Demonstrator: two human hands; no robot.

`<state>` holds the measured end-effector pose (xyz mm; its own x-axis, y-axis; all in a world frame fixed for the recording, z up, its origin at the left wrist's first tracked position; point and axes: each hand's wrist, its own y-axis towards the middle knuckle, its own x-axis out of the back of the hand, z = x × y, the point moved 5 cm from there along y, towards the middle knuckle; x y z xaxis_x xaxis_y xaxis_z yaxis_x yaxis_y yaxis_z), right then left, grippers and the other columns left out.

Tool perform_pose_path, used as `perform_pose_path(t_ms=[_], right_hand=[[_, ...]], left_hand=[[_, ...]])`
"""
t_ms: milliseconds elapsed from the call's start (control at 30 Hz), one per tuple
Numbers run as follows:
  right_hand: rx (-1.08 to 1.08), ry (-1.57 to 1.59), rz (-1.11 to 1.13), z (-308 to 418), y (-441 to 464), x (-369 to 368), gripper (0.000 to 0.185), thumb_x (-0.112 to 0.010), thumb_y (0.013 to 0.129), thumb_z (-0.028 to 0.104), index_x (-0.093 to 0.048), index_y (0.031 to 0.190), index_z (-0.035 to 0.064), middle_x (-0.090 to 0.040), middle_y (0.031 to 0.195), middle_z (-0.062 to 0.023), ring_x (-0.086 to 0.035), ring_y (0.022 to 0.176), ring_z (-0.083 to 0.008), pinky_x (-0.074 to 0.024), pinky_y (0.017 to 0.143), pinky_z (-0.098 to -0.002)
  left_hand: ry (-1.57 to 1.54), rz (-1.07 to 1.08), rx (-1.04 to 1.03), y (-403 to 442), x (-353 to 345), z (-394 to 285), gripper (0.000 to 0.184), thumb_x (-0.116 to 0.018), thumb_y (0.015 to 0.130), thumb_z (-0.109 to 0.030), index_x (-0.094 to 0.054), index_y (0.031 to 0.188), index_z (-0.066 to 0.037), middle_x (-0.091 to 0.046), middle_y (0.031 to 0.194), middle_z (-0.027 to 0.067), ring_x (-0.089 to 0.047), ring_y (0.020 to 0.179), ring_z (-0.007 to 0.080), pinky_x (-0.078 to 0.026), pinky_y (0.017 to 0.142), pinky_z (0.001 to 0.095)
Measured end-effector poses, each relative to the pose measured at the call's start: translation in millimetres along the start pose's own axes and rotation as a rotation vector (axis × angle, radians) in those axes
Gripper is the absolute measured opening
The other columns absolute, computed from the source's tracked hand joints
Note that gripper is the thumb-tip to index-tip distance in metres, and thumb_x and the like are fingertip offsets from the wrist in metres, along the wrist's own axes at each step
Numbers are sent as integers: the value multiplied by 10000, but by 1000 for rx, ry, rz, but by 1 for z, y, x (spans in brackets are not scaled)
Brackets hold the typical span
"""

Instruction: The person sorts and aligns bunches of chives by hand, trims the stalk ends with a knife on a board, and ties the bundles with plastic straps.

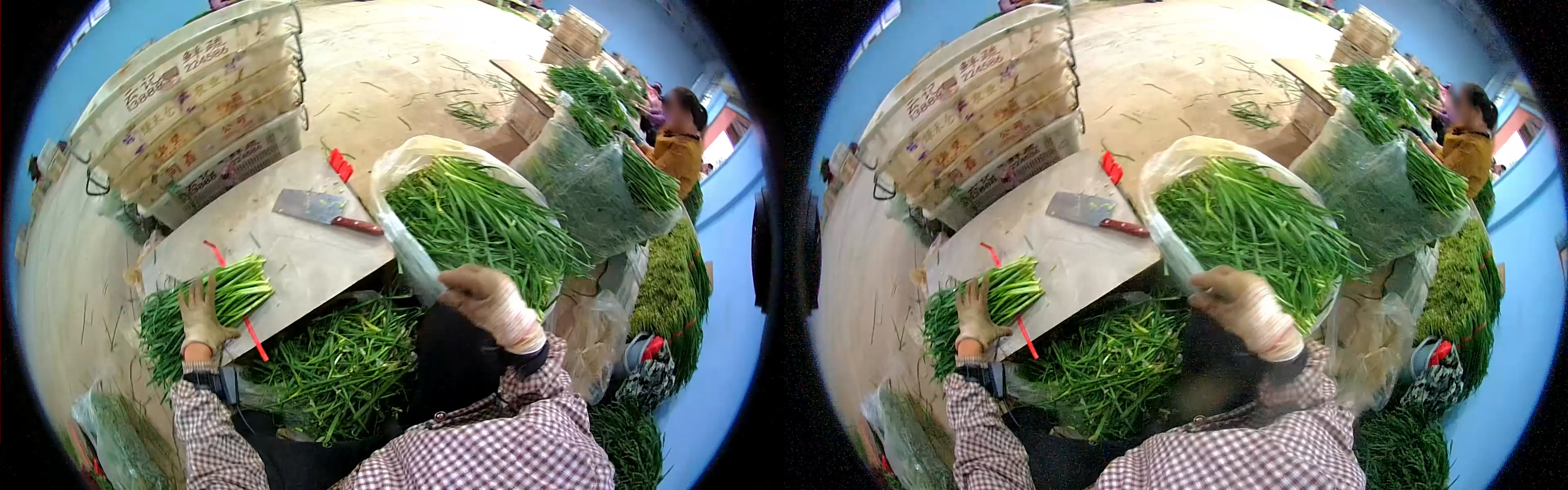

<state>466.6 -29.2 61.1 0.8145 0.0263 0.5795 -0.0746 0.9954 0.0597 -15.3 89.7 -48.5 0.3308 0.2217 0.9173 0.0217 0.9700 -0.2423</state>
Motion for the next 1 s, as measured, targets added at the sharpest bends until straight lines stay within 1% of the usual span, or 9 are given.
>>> perform_pose_path(t_ms=[167,233,267,333,433,500,633,767,1000], right_hand=[[-162,-153,-131,-52,8,74,395,-748,848,227,-661,1180,31,-647,1228,-130,-628,1119,-275,-496,950,-326],[17,-220,-118,-85,36,89,385,-716,872,211,-647,1211,43,-621,1274,-152,-617,1142,-277,-494,954,-335],[60,-224,-51,-77,46,92,441,-676,918,247,-588,1293,32,-569,1361,-156,-579,1202,-249,-473,987,-344],[26,294,-137,-55,54,74,508,-646,945,286,-516,1358,20,-513,1419,-157,-534,1251,-237,-439,1027,-345],[163,769,-251,-23,67,13,611,-560,996,357,-373,1458,4,-448,1469,-140,-468,1299,-241,-351,1107,-367],[133,1047,-201,-19,79,-25,666,-522,988,458,-335,1492,65,-428,1483,-107,-441,1317,-242,-331,1120,-413],[163,1691,-141,-24,95,-61,640,-441,960,602,-433,1424,162,-493,1414,-53,-441,1311,-244,-321,1126,-459],[67,1628,-115,-24,91,-88,698,-449,937,641,-384,1459,182,-448,1450,-39,-412,1333,-237,-319,1126,-462],[-206,1397,-140,-15,88,-98,681,-481,972,565,-348,1486,138,-398,1489,-87,-374,1365,-257,-287,1134,-445]], left_hand=[[-143,-348,-44,-21,39,-55,1162,-863,592,-466,-245,1523,-146,-310,1527,134,-245,1441,289,-148,1205,450],[-701,-588,-333,-28,44,-93,874,-830,666,-236,-433,1427,-75,-445,1439,141,-392,1343,276,-247,1166,424],[-1166,-548,-336,-36,45,-118,719,-806,724,-155,-497,1364,-45,-543,1333,135,-492,1241,238,-348,1100,369],[-1420,-382,-350,-63,90,-172,371,-750,858,-135,-622,1191,-30,-677,977,67,-633,919,163,-509,840,277],[-1898,109,-410,-85,121,-260,321,-742,877,-174,-630,1140,-28,-674,928,46,-627,834,120,-523,745,248],[-1722,-52,-649,-103,149,-299,253,-756,866,-219,-646,992,-30,-653,811,35,-604,745,93,-494,640,243],[-1534,-94,-486,-113,174,-297,279,-753,858,-277,-647,895,-21,-658,730,87,-618,688,139,-488,624,292],[-1140,-24,-488,-103,175,-284,282,-754,849,-286,-649,875,-26,-658,729,126,-611,679,161,-488,633,310],[-1132,178,-860,-104,163,-291,227,-702,888,-240,-660,906,-17,-633,721,111,-585,669,160,-478,641,331]])
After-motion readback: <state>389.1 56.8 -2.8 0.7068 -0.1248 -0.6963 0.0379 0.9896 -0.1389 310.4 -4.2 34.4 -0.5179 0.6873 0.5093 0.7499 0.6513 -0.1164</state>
